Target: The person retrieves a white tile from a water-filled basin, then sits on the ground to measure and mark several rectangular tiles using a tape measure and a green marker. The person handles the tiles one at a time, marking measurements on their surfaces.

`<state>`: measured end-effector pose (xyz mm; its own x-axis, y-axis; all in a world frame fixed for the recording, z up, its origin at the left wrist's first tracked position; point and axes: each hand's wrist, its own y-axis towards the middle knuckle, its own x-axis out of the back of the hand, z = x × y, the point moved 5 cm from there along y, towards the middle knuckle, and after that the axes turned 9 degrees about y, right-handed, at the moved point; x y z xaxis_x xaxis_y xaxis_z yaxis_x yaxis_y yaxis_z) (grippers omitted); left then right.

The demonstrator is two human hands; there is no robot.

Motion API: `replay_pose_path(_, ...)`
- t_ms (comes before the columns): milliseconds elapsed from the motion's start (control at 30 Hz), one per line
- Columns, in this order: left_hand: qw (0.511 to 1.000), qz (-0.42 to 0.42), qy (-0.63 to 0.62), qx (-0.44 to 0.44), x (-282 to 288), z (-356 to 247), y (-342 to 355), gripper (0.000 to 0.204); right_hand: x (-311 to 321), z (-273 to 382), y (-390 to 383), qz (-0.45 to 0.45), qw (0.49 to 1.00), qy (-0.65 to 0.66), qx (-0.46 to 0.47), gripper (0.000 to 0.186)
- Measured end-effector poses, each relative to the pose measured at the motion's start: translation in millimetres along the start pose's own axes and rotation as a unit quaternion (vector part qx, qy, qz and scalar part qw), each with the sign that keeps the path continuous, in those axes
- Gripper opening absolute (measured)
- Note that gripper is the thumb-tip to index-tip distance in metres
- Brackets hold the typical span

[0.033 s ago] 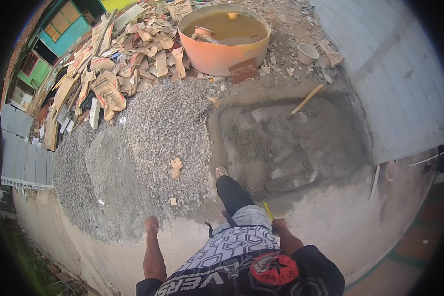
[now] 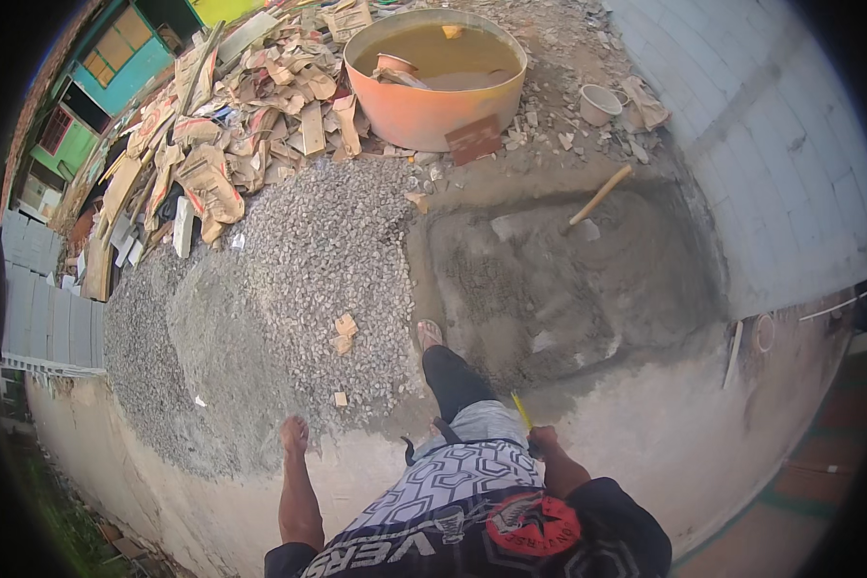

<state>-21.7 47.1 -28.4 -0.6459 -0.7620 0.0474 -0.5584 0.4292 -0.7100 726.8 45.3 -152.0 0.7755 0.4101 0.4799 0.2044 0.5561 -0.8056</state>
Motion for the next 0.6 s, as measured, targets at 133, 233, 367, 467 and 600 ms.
replay_pose_path(133,0.995,0.043,0.076,-0.051,-120.7,-148.0,33.4,0.009,-21.7,179.1,56.5,0.071,0.959,-0.237,0.135,0.033)
replay_pose_path(233,0.991,0.105,0.078,0.004,-183.8,-133.5,54.6,0.014,36.4,239.3,100.9,-0.076,0.996,-0.015,0.037,0.033)
replay_pose_path(367,0.969,0.191,-0.017,0.156,-170.7,-103.1,92.4,0.009,101.8,432.0,113.9,-0.125,0.973,0.102,0.165,0.032)
replay_pose_path(467,0.950,0.261,0.147,0.084,-174.7,-106.1,122.5,0.016,159.7,525.6,100.4,-0.131,0.932,0.300,0.156,0.027)
replay_pose_path(600,0.962,0.113,0.143,0.205,-225.8,-125.8,151.0,0.020,204.1,569.0,97.0,-0.136,0.878,0.451,0.084,0.023)
